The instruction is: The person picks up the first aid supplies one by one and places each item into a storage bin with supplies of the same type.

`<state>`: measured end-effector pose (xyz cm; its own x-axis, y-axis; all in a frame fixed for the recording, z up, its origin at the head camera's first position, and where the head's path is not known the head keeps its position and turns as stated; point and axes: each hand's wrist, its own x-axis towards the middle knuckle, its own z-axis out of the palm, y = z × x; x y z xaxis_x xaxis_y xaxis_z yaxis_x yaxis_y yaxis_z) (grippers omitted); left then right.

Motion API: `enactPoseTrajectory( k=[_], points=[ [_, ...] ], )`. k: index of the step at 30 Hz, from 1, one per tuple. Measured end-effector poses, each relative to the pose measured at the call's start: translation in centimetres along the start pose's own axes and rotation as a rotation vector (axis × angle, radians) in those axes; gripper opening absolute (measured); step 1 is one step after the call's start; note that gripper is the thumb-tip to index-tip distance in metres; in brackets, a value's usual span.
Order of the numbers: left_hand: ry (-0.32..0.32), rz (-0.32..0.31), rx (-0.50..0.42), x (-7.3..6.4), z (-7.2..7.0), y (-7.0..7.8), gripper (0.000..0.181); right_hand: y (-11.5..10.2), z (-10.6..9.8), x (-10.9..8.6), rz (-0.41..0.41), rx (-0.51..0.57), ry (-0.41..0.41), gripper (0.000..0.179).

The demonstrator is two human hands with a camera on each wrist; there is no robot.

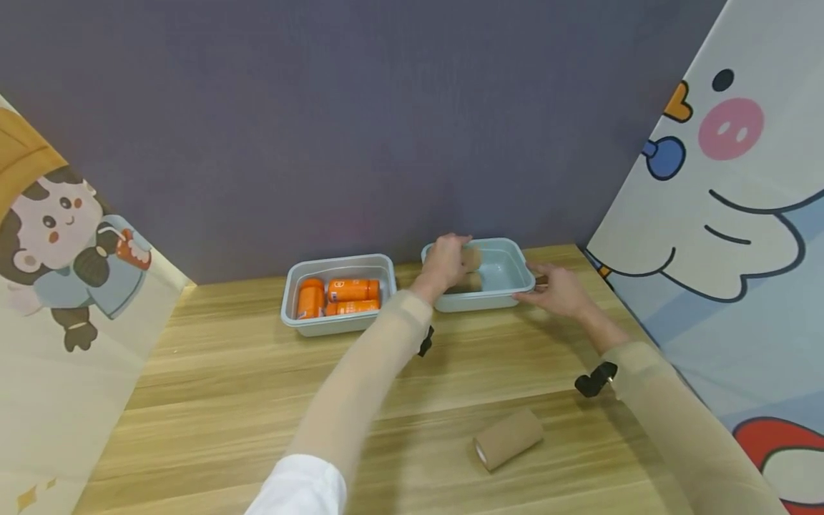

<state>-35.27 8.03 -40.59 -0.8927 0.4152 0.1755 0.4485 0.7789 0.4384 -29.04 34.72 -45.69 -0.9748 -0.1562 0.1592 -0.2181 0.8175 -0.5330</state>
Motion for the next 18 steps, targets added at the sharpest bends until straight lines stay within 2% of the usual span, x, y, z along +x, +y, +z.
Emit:
enactPoseTrajectory(
  k=[6, 11, 15, 18],
  points=[
    [0.026, 0.021, -0.022, -0.4, -0.1, 0.0, 0.063, -0.1, 0.2, 0.1, -0.012, 0.015, -0.002, 0.086],
    [0.008, 0.057, -0.077, -1.7, -0.5, 0.8, 0.059, -0.2, 0.5, 0.3, -0.021, 0.041, -0.006, 0.085],
    [-0.055, 0.129, -0.079, -4.0, -0.6, 2.4, 0.055, 0.0, 0.5, 0.3, -0.029, 0.053, -0.01, 0.084],
    [-0.13, 0.181, -0.09, -6.5, 0.0, 3.8, 0.053, 0.4, 0.3, 0.1, -0.03, 0.043, 0.004, 0.084]
  ],
)
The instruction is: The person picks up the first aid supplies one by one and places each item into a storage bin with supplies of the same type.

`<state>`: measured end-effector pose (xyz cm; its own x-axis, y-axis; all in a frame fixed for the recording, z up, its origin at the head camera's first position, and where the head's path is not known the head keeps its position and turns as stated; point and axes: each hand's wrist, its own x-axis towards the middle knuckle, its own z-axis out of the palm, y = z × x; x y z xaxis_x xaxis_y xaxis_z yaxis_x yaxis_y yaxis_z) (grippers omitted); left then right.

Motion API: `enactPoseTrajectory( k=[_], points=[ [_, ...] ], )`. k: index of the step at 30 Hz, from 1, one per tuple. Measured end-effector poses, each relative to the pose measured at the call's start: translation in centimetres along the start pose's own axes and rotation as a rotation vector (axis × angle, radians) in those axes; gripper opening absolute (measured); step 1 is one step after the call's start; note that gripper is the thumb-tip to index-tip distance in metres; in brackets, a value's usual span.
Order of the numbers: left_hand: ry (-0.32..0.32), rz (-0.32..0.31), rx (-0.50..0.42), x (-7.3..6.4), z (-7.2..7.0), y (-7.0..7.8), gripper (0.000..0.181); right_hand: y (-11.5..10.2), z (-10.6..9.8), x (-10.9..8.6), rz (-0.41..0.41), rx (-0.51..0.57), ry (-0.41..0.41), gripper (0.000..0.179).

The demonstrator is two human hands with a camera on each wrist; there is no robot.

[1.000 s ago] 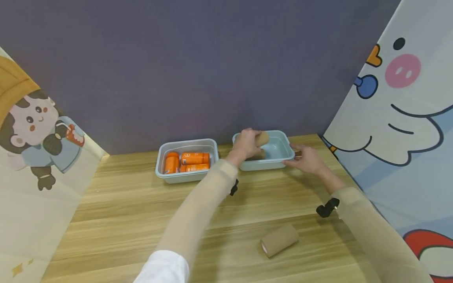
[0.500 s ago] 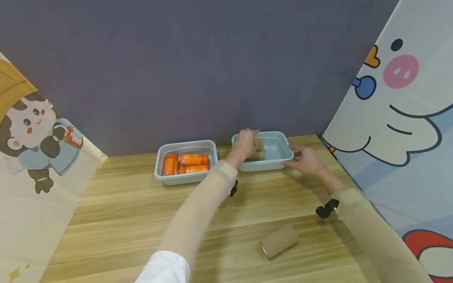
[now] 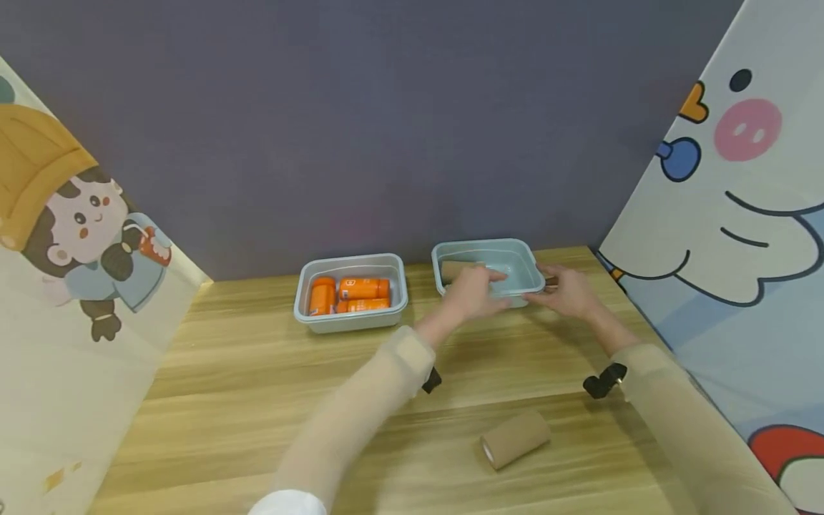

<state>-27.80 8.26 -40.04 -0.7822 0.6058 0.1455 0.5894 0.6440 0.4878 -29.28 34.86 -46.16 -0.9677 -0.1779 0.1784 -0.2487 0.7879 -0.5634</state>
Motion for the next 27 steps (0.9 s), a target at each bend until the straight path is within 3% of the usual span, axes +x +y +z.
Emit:
enactPoseTrajectory(
  k=[5, 9, 13, 27],
  points=[
    [-0.147, 0.086, -0.01, -3.7, 2.2, 2.8, 0.059, 0.5, -0.6, -0.5, 0.014, -0.013, 0.018, 0.086],
    [-0.21, 0.146, 0.069, -6.4, 3.5, 4.5, 0.066, 0.4, -0.8, -0.6, 0.019, -0.013, 0.008, 0.088],
    [-0.249, 0.167, 0.113, -8.3, 4.3, 5.6, 0.069, 0.2, -0.6, -0.5, 0.022, -0.028, 0.0, 0.088],
    [-0.237, 0.274, 0.11, -11.6, 6.5, 5.7, 0.066, -0.5, -0.3, -0.3, 0.006, -0.044, 0.002, 0.085]
  ],
)
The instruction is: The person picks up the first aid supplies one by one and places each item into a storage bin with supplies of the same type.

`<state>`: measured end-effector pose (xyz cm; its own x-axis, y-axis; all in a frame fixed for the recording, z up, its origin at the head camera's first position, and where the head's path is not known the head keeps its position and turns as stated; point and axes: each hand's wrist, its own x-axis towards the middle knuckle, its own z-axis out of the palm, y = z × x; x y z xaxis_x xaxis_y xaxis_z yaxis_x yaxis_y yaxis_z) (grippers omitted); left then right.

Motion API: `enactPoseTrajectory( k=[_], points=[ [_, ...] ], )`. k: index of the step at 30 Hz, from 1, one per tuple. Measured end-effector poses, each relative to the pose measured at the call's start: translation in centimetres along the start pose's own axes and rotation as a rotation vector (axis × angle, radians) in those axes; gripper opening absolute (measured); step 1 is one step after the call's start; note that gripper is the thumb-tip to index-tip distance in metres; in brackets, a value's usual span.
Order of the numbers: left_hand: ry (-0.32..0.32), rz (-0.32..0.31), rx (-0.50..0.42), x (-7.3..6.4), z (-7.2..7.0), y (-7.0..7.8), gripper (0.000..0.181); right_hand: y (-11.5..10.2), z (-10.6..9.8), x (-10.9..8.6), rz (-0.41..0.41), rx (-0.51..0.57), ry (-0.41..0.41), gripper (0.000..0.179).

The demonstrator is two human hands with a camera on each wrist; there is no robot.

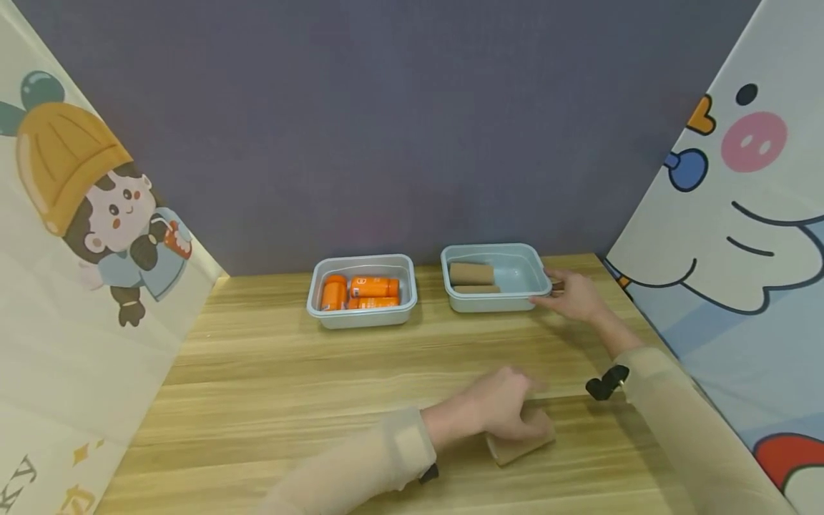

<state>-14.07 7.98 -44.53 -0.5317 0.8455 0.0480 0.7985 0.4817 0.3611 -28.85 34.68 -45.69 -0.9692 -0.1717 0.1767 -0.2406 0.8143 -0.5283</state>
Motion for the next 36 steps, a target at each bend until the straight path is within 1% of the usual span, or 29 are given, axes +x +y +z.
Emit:
enactPoseTrajectory(
  k=[3, 9, 13, 17, 20, 22, 26, 31, 36],
  points=[
    [-0.019, -0.017, 0.031, -0.3, 0.4, 0.5, 0.066, 0.0, 0.1, -0.1, 0.002, -0.005, -0.002, 0.085],
    [-0.074, -0.091, 0.084, -0.7, 1.0, 1.5, 0.066, -0.1, 0.1, -0.1, 0.008, 0.004, 0.0, 0.085],
    [-0.114, -0.134, 0.107, -0.7, 1.5, 1.9, 0.07, -0.1, 0.0, -0.1, 0.009, 0.002, 0.0, 0.086],
    [-0.117, -0.129, 0.129, -0.7, 2.2, 2.0, 0.072, -0.1, 0.0, -0.2, 0.014, 0.008, 0.006, 0.085],
    [-0.107, -0.118, 0.151, -0.7, 2.5, 2.0, 0.074, -0.2, 0.1, -0.3, 0.016, 0.009, 0.003, 0.085],
    [-0.11, -0.123, 0.138, -0.7, 2.6, 2.0, 0.074, -0.2, 0.1, -0.3, 0.015, 0.008, -0.001, 0.085],
    [-0.096, -0.136, 0.106, -0.6, 2.5, 1.5, 0.075, -0.3, 0.1, -0.3, 0.019, 0.014, -0.004, 0.086],
    [-0.078, -0.154, 0.049, -0.4, 2.0, 0.6, 0.075, -0.3, 0.1, -0.4, 0.024, 0.026, -0.007, 0.085],
    [-0.041, -0.165, 0.011, 0.0, 1.4, -0.3, 0.069, -0.3, 0.1, -0.5, 0.019, 0.039, -0.011, 0.086]
  ],
)
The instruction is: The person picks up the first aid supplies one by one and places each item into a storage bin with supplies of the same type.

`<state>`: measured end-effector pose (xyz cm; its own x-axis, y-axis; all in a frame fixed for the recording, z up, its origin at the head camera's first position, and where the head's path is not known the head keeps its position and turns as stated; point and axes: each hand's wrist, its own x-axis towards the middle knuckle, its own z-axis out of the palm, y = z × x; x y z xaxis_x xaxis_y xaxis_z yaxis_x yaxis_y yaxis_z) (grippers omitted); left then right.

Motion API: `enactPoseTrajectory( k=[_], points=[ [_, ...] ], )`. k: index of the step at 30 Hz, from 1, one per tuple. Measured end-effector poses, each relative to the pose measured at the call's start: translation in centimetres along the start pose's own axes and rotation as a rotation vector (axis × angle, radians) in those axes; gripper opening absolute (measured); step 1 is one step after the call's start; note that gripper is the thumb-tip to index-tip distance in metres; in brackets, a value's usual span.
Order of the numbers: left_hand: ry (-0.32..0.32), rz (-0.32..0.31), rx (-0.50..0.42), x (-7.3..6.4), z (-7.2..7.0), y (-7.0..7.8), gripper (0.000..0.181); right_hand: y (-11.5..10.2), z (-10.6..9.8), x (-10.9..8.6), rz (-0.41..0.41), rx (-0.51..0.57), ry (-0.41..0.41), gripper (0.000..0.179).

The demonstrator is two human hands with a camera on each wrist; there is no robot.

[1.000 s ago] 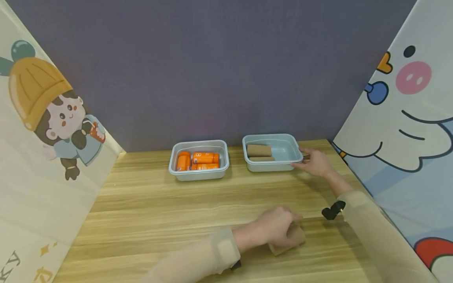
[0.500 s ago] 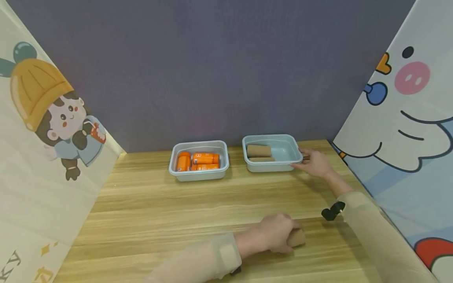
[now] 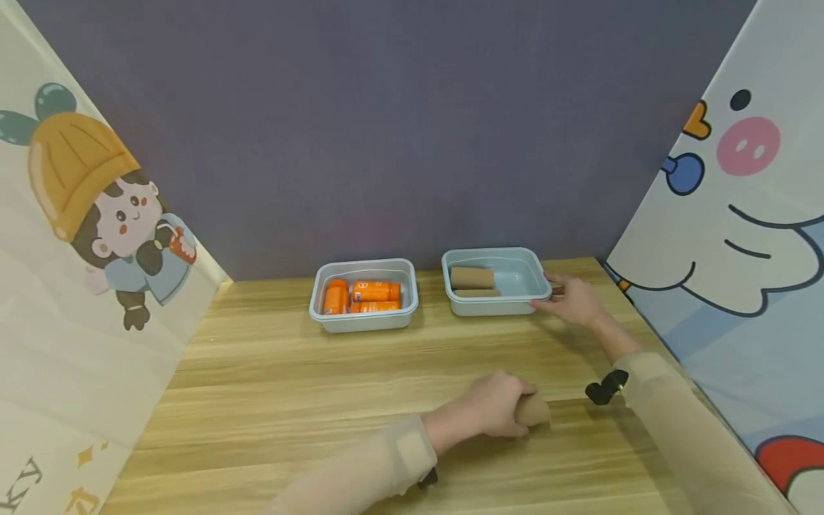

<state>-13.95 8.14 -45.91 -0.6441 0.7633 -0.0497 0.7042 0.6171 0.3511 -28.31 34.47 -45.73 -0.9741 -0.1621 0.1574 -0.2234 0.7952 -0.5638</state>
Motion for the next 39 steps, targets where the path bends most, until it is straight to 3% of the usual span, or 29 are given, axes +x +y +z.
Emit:
enactPoseTrajectory(
  k=[6, 14, 24, 31, 35, 39],
  points=[
    [0.059, 0.009, 0.0, 1.3, -1.2, -1.0, 0.063, 0.1, -0.1, -0.1, 0.0, 0.0, 0.01, 0.086],
    [0.087, -0.029, -0.012, 2.2, -2.6, -1.8, 0.064, 0.1, 0.0, -0.1, -0.007, 0.006, -0.002, 0.089],
    [0.215, -0.063, 0.067, 4.2, -6.3, -3.9, 0.065, 0.1, 0.0, -0.1, -0.016, -0.005, 0.001, 0.087],
    [0.287, -0.112, 0.059, 6.0, -9.3, -4.9, 0.065, 0.1, -0.2, -0.4, -0.021, -0.023, 0.011, 0.086],
    [0.304, -0.114, 0.095, 6.9, -10.7, -5.2, 0.064, 0.1, -0.3, -0.4, -0.017, -0.044, 0.015, 0.085],
    [0.28, -0.103, 0.073, 7.6, -11.9, -5.4, 0.064, 0.0, -0.2, -0.3, -0.015, -0.048, 0.003, 0.085]
  ],
)
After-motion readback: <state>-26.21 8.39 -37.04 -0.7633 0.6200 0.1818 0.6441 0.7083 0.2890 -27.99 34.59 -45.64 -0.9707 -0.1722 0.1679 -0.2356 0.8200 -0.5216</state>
